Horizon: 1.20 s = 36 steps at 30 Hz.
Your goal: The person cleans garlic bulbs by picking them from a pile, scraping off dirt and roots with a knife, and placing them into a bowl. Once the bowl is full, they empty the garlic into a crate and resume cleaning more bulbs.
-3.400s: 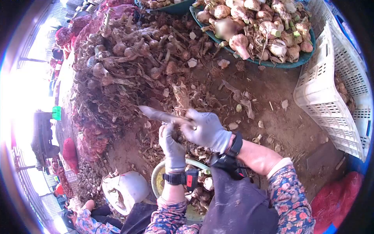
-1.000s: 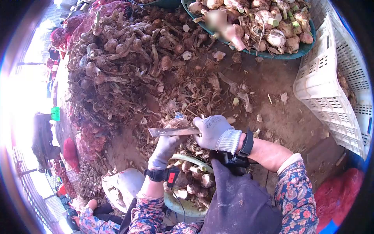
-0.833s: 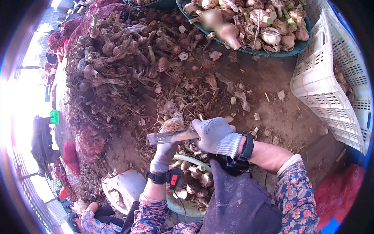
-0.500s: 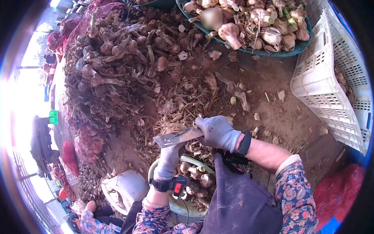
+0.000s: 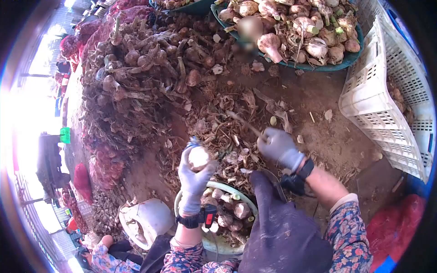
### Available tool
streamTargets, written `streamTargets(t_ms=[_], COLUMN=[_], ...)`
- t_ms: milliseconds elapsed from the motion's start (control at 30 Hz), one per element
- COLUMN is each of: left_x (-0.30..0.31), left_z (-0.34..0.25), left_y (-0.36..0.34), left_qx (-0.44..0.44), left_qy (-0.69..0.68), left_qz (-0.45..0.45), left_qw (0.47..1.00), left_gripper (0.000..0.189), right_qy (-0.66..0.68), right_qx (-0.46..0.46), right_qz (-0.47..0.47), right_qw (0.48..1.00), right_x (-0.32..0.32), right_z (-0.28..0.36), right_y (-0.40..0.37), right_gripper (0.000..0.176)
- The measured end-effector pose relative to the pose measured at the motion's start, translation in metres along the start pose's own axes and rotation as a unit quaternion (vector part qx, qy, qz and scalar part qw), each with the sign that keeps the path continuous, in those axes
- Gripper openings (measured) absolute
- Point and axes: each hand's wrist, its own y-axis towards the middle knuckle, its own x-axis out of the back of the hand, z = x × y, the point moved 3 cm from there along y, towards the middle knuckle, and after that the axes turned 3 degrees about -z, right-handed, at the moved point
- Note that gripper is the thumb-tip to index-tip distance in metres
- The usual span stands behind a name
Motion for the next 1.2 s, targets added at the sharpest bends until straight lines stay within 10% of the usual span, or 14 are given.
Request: streamTargets(t_ms=[233, 333, 367, 400, 467, 500, 533, 633, 767, 833, 1000, 1100, 1200], left_x=[-0.008, -0.024, -0.023, -0.022, -0.016, -0.001, 0.017, 0.06, 0.061, 0.02, -0.082, -0.112, -0.105], left_z=[0.032, 0.026, 0.017, 0.005, -0.003, -0.034, -0.029, -0.007, 0.005, -0.02, 0.089, 0.07, 0.045], left_y=[0.006, 0.003, -0.001, -0.007, -0.008, -0.022, -0.019, -0.028, 0.04, 0.103, 0.253, 0.231, 0.157], left_qx=[0.143, 0.186, 0.162, 0.137, 0.093, 0.142, 0.158, 0.112, -0.117, 0.02, -0.121, -0.007, -0.027], left_qy=[-0.473, -0.54, -0.454, -0.364, -0.606, -0.495, -0.38, 0.122, 0.281, 0.227, 0.316, 0.352, 0.277], left_qz=[-0.138, -0.162, -0.156, -0.147, -0.023, -0.034, 0.141, 0.546, 0.296, 0.135, -0.042, 0.093, 0.426], left_qw=[0.858, 0.805, 0.862, 0.91, 0.79, 0.856, 0.901, 0.822, 0.906, 0.964, 0.94, 0.931, 0.861], left_gripper=[0.016, 0.009, 0.006, 0.004, 0.018, 0.024, 0.027, 0.044, 0.064, 0.07, 0.071, 0.065, 0.06], right_qy=[0.117, 0.261, 0.323, 0.288, 0.009, -0.083, -0.066, 0.059, 0.061, 0.045, 0.054, 0.027, 0.03], right_qx=[0.071, 0.184, 0.24, 0.315, 0.171, 0.072, 0.042, -0.045, -0.051, -0.012, -0.035, -0.071, -0.078], right_qz=[-0.037, -0.139, -0.175, -0.107, 0.106, 0.209, 0.144, 0.1, 0.091, 0.077, 0.061, 0.047, 0.037], right_qw=[0.99, 0.938, 0.899, 0.898, 0.98, 0.972, 0.986, 0.992, 0.993, 0.996, 0.996, 0.996, 0.996], right_x=[-0.043, 0.001, 0.014, 0.0, -0.051, -0.063, -0.053, -0.031, -0.038, -0.044, -0.03, -0.026, -0.021], right_z=[0.028, 0.085, 0.098, 0.098, 0.046, 0.009, -0.005, -0.034, -0.036, -0.036, -0.034, -0.055, -0.069], right_y=[0.005, 0.003, -0.003, -0.002, 0.007, 0.007, 0.001, -0.007, 0.002, 0.006, 0.004, 0.003, 0.003], right_gripper=[0.021, 0.013, 0.012, 0.017, 0.027, 0.032, 0.033, 0.036, 0.033, 0.033, 0.032, 0.033, 0.034])
